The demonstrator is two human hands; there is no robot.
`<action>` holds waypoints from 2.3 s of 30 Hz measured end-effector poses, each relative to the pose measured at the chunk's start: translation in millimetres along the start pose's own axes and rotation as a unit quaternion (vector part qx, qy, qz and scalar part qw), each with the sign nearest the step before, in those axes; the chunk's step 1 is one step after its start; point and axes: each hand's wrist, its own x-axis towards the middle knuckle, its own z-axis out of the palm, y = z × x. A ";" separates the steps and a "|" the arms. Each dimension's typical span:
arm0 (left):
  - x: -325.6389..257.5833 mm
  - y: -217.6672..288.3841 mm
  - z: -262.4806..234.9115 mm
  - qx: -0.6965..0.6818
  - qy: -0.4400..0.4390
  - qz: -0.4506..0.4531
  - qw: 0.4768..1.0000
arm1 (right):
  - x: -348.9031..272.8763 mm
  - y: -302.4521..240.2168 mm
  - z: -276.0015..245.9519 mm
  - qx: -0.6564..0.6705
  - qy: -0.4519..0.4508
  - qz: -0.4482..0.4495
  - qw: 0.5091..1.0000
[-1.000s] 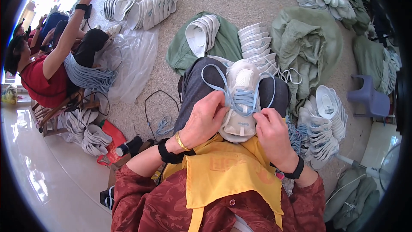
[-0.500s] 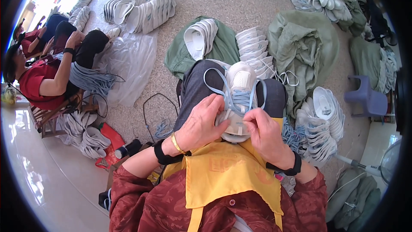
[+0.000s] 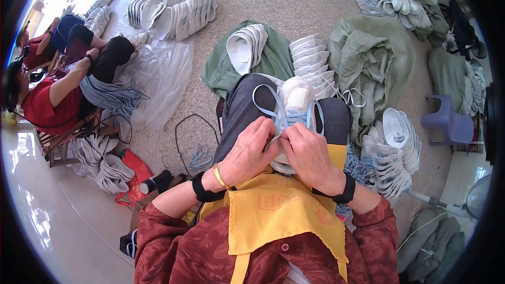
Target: Lacing multiple pairs of white sneakers in a factory setting.
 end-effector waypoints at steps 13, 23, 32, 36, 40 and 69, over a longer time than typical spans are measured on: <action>2.8 12.4 -7.5 0.002 -0.001 -0.034 0.999 | -27.2 -22.1 -165.4 0.354 -0.221 0.164 0.894; 21.6 40.9 -6.7 -0.117 -0.073 0.056 0.989 | -14.1 -11.0 -147.5 0.500 -0.170 0.208 0.823; 45.4 44.0 -6.8 -0.226 -0.161 0.040 0.960 | 3.6 -6.5 -133.2 0.475 -0.155 0.061 0.864; 40.5 32.2 -8.0 -0.221 -0.201 0.009 0.954 | -3.0 -4.2 -125.4 0.510 -0.136 0.083 0.845; 21.7 22.2 -11.5 -0.300 -0.172 -0.038 0.938 | -31.3 18.3 -130.3 0.576 -0.155 0.165 0.785; 31.8 10.3 -18.5 -0.067 -0.091 -0.077 0.991 | -35.1 42.6 -60.6 0.264 -0.046 0.101 0.958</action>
